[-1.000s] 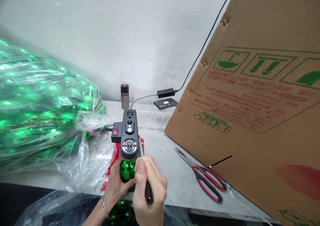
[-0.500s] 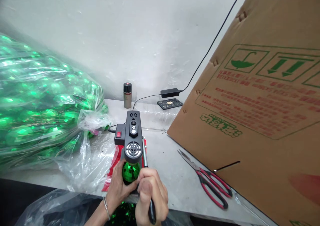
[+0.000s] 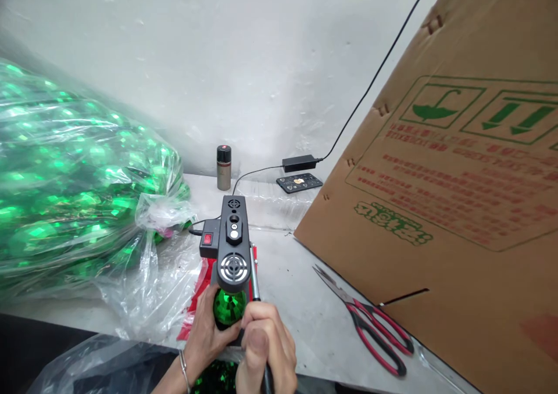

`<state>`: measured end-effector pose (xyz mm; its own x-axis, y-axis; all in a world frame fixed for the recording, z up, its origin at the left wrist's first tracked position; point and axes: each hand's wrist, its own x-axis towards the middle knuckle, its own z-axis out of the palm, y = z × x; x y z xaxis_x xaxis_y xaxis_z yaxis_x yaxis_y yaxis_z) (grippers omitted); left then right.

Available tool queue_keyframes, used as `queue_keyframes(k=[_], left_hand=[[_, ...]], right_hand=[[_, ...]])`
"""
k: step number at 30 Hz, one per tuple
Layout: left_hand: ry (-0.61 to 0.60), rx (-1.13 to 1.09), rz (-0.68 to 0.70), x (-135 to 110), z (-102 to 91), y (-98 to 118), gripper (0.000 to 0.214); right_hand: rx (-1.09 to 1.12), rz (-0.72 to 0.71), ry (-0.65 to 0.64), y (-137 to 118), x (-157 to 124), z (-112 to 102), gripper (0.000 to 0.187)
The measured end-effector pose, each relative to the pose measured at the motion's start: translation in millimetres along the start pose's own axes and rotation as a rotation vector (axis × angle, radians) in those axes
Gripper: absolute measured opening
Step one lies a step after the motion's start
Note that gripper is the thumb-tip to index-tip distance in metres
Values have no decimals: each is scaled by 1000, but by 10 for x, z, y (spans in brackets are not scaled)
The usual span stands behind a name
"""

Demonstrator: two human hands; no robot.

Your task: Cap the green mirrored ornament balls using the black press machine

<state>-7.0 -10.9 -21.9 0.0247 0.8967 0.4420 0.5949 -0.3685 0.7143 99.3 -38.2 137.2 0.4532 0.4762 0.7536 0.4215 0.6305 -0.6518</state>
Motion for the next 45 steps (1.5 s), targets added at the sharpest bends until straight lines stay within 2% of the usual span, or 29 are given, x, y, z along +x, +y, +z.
queue_keyframes(k=[4,9,13,20,28,39,45], left_hand=[[-3,6,-11,-5,1,-2,74],[-2,18,-22,-6,-2,3,72],[3,34,-20,8,-6,11,72],[-26,64,27,21,-26,-25,71],[0,59,63,34,-8,-18,70],[46,60,21,21,85,-9,74],[56,27,6,15,114,-36,74]], right_hand=[[-51,79,3,-4,-22,-17,47],[-50,-20,-40,75,-35,-58,49],[-28,-23,17,94,-40,-25,47],[38,-34,28,91,-27,7,44],[60,-13,57,98,-57,49,43],[54,-29,54,158,-79,33,47],[66,-56,93,152,-54,74,48]])
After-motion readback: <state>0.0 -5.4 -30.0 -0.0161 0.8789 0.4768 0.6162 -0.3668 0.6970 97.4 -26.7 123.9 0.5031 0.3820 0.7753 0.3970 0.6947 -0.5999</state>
